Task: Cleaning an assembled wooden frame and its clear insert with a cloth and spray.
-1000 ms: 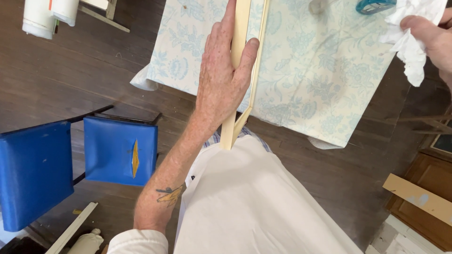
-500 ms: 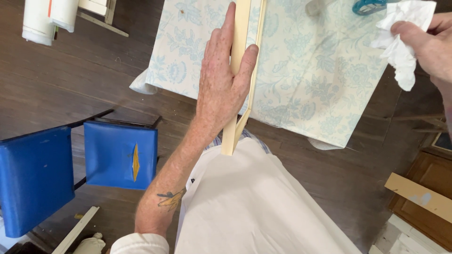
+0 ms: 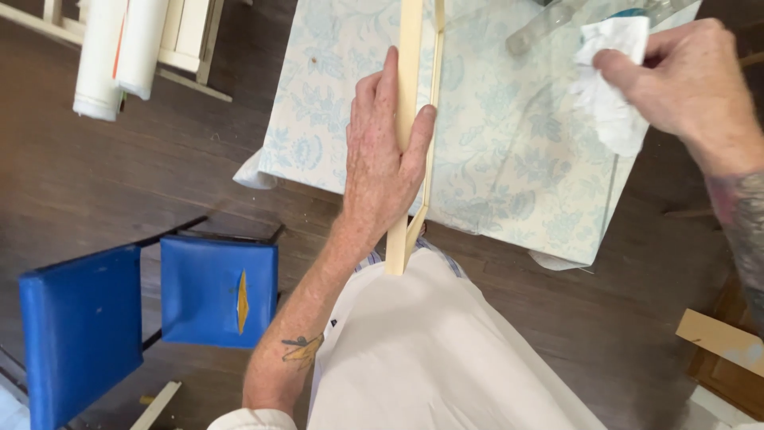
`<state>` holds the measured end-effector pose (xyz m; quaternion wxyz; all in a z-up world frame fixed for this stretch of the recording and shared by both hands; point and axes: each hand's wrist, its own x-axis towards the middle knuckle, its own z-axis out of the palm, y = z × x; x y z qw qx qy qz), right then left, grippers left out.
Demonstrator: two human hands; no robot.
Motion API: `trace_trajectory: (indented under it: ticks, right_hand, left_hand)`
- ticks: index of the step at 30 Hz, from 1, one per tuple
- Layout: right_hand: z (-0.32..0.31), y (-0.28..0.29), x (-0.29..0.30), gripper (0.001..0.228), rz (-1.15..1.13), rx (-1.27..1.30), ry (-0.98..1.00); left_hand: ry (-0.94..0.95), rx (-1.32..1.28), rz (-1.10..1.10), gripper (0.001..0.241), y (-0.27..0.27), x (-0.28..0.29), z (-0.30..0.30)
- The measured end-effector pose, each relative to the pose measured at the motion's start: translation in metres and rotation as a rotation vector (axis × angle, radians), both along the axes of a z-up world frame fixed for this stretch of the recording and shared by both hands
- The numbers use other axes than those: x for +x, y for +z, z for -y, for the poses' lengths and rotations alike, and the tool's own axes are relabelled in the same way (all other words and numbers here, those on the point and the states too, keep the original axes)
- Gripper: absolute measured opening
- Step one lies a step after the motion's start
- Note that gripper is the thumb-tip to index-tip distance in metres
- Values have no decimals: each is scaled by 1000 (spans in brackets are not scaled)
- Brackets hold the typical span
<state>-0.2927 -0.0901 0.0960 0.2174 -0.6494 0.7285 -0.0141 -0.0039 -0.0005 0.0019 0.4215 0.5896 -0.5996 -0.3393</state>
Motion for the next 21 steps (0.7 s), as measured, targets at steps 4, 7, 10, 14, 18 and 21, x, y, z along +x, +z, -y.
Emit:
trace_trajectory:
  ticks: [4, 7, 10, 14, 18, 21]
  right_hand:
    - [-6, 4, 17, 47, 31, -48, 15]
    - [-12, -6, 19, 53, 10, -133, 90]
    - [-17, -29, 15, 65, -29, -288, 193]
    - [-23, -57, 24, 69, 69, -480, 225]
    - [-22, -47, 57, 60, 199, -392, 103]
    - [-19, -52, 78, 62, 375, -493, 123]
  left_hand:
    - [-19, -56, -64, 63, 11, -3, -1]
    - [-55, -25, -78, 61, 21, -6, -2]
    - [-72, -6, -74, 61, 23, -12, -1]
    - [-65, -25, -51, 61, 27, -22, -3]
    - [-87, -79, -28, 64, 27, -29, 1]
    - [-49, 14, -89, 59, 33, -34, 0]
